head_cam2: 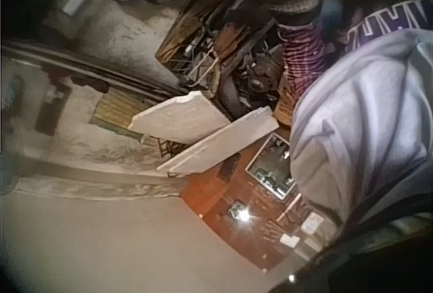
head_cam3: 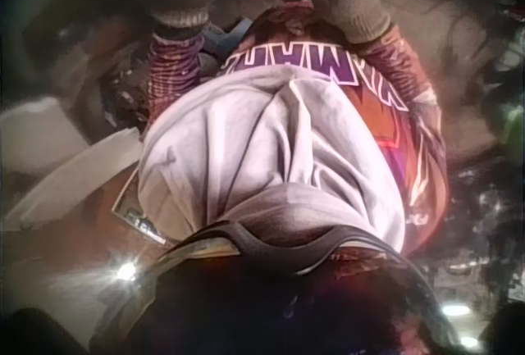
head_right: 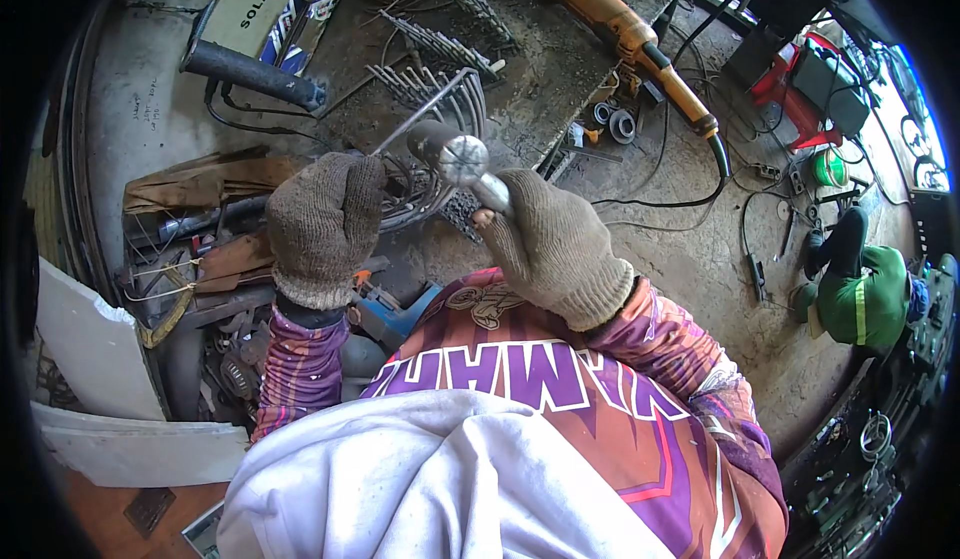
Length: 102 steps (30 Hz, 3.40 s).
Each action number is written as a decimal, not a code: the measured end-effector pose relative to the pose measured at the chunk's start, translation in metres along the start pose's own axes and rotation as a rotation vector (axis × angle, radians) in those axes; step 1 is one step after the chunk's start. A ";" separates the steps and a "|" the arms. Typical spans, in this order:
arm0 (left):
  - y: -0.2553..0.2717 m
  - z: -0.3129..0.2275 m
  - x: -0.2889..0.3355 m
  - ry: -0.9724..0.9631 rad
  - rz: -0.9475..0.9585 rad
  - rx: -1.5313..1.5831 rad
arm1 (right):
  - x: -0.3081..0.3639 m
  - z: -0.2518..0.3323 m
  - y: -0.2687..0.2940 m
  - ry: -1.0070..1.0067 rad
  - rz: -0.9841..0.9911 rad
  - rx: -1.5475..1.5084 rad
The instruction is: The person hammers a metal wire basket frame on a workbench. They hold the frame with one gloved hand and strike the metal ribs repeatedly with a hammer to shape it.
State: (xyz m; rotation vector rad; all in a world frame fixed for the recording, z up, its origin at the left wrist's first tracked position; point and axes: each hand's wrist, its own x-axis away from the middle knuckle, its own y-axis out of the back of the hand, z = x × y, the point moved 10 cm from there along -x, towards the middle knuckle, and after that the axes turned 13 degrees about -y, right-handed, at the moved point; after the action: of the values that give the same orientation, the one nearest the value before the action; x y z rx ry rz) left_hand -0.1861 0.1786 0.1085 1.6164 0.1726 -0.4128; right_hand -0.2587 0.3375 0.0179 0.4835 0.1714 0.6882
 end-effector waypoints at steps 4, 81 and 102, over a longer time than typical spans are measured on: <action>-0.002 0.006 0.003 0.032 0.008 -0.005 | 0.000 0.000 0.008 -0.014 0.030 -0.101; -0.004 0.035 0.019 0.345 -0.042 0.249 | -0.026 -0.045 -0.029 -0.151 0.108 -0.470; -0.012 0.047 0.041 0.308 -0.202 0.724 | -0.012 -0.027 -0.028 -0.198 0.115 -0.297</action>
State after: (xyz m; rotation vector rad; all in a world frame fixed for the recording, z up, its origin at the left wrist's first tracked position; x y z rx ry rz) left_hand -0.1603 0.1283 0.0803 2.3876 0.4604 -0.4008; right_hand -0.2601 0.3211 -0.0198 0.2745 -0.1450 0.7592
